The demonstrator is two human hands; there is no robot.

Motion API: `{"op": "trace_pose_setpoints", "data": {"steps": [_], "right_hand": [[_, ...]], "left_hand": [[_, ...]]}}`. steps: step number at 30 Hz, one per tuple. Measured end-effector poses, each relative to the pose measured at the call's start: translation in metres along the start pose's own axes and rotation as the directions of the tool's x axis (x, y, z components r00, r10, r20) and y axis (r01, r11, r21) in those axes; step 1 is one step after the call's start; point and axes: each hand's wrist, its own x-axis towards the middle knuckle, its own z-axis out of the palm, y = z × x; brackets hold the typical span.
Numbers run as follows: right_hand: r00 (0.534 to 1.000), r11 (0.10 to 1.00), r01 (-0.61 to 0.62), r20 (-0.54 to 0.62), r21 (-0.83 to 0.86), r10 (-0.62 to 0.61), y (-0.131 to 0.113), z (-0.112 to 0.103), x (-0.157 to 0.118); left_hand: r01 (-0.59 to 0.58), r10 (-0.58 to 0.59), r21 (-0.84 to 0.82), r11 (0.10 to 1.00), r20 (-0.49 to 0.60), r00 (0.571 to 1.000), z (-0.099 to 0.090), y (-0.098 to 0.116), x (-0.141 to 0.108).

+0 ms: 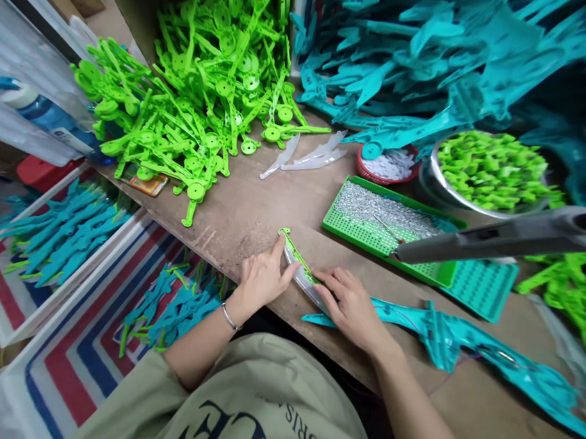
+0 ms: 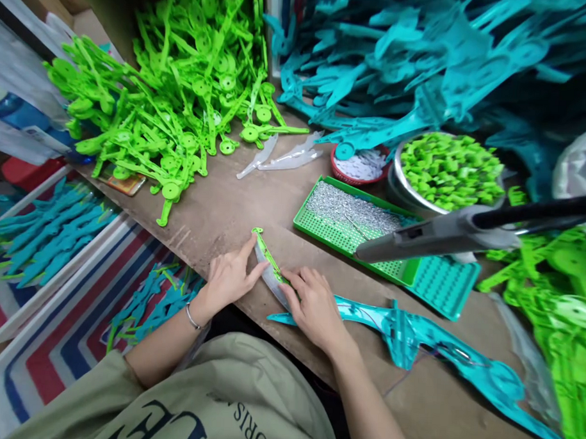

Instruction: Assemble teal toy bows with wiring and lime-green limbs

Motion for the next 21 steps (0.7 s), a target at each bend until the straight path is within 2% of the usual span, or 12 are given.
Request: {"op": "trace_pose_setpoints", "data": {"steps": [5, 8, 10, 12, 14, 16, 18, 21], "right_hand": [[1.000, 1.000, 0.003, -0.013, 0.000, -0.003, 0.000, 0.000, 0.000], [1.000, 1.000, -0.007, -0.004, 0.007, 0.007, 0.000, 0.000, 0.000], [1.000, 1.000, -0.013, -0.003, 0.015, 0.013, 0.000, -0.001, 0.000], [1.000, 1.000, -0.017, -0.003, 0.022, 0.017, 0.000, -0.001, 0.001], [1.000, 0.999, -0.020, -0.003, 0.027, 0.020, -0.001, -0.002, 0.001], [1.000, 0.999, -0.022, -0.001, 0.030, 0.022, -0.002, -0.003, 0.002], [1.000, 0.999, -0.022, -0.002, 0.032, 0.022, -0.003, -0.003, 0.003], [1.000, 0.999, -0.024, -0.008, 0.035, 0.024, -0.004, -0.003, 0.004]], "left_hand": [[-0.048, 0.048, 0.066, 0.997, -0.012, 0.999, 0.000, 0.000, 0.005], [-0.092, 0.092, 0.008, 0.996, -0.068, 0.993, -0.013, -0.011, 0.028], [-0.125, 0.112, -0.052, 0.991, -0.203, 0.973, -0.028, -0.022, 0.058], [-0.150, 0.109, -0.083, 0.985, -0.375, 0.921, -0.045, -0.036, 0.099], [-0.112, 0.061, -0.084, 0.990, -0.462, 0.885, -0.062, -0.049, 0.145], [-0.070, 0.015, -0.095, 0.993, -0.485, 0.874, -0.075, -0.059, 0.187], [-0.094, 0.056, -0.056, 0.994, -0.477, 0.877, -0.083, -0.066, 0.219], [-0.070, 0.077, 0.031, 0.997, -0.412, 0.908, -0.083, -0.069, 0.244]]}}
